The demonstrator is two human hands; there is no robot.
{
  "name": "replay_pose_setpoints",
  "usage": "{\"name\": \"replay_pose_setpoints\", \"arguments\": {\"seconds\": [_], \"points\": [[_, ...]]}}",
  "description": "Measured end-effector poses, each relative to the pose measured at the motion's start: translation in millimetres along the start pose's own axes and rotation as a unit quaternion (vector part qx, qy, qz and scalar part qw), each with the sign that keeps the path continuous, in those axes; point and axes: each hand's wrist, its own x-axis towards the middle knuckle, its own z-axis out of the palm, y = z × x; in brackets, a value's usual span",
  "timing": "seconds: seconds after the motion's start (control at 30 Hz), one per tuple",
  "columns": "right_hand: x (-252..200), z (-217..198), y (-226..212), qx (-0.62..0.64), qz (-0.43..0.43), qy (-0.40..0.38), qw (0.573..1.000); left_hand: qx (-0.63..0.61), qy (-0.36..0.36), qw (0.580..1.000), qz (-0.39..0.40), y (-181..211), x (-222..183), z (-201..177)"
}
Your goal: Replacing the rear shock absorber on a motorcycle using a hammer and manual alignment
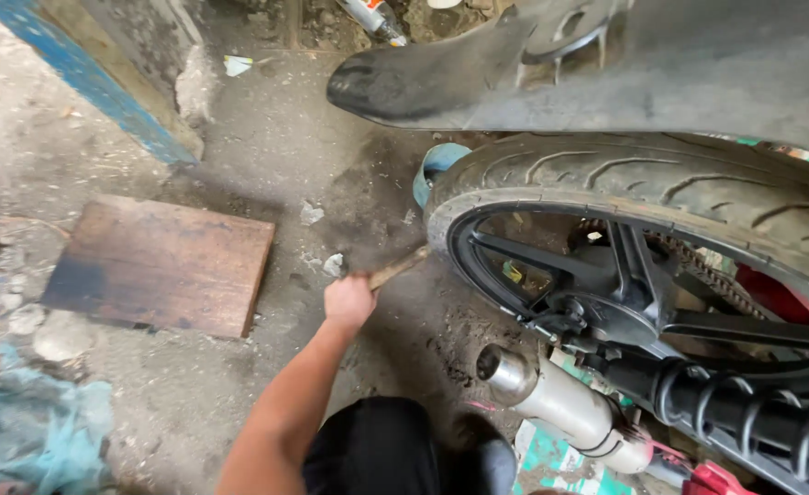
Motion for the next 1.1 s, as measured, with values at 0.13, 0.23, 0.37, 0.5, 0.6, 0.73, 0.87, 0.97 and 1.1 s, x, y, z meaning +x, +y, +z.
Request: {"name": "replay_pose_setpoints", "arguments": {"seconds": [0.13,0.23,0.37,0.5,0.6,0.73,0.87,0.97,1.1], "points": [[-78.0,-79.4,2.5,-0.005,0.003,-0.019,1.0,-0.014,-0.016,0.996,-0.084,-51.4,-91.8,-35.9],[-237.1,-128.8,14.3,-0.009,0.002,-0.023,1.0,-0.203,-0.116,0.957,-0.172,-83.3,-154.1,-38.6],[-356.5,-134.8,36.6,0.023,-0.416,0.284,0.864,-0.632,-0.227,0.716,-0.19,-114.4,-231.5,-32.9],[-386.0,-145.3,-13.6,0.191,-0.451,0.176,0.854,-0.769,-0.316,0.544,-0.114,-105.4,-275.7,-43.8],[-350.1,-141.7,-64.5,0.337,-0.545,0.006,0.767,-0.807,-0.341,0.479,-0.052,-92.6,-286.1,-46.1],[-363.6,-141.0,-134.7,0.442,-0.509,-0.037,0.738,-0.808,-0.361,0.465,0.031,-64.7,-305.0,-39.3],[-422.7,-152.0,-151.6,0.456,-0.487,-0.023,0.745,-0.739,-0.422,0.511,0.119,-42.5,-315.4,-54.7],[-414.6,-140.1,-157.5,0.436,-0.461,0.057,0.771,-0.667,-0.427,0.578,0.199,-31.7,-315.3,-86.8],[-442.2,-155.2,-118.0,0.265,-0.479,0.143,0.825,-0.727,-0.308,0.591,0.163,-40.4,-297.5,-94.6]]}}
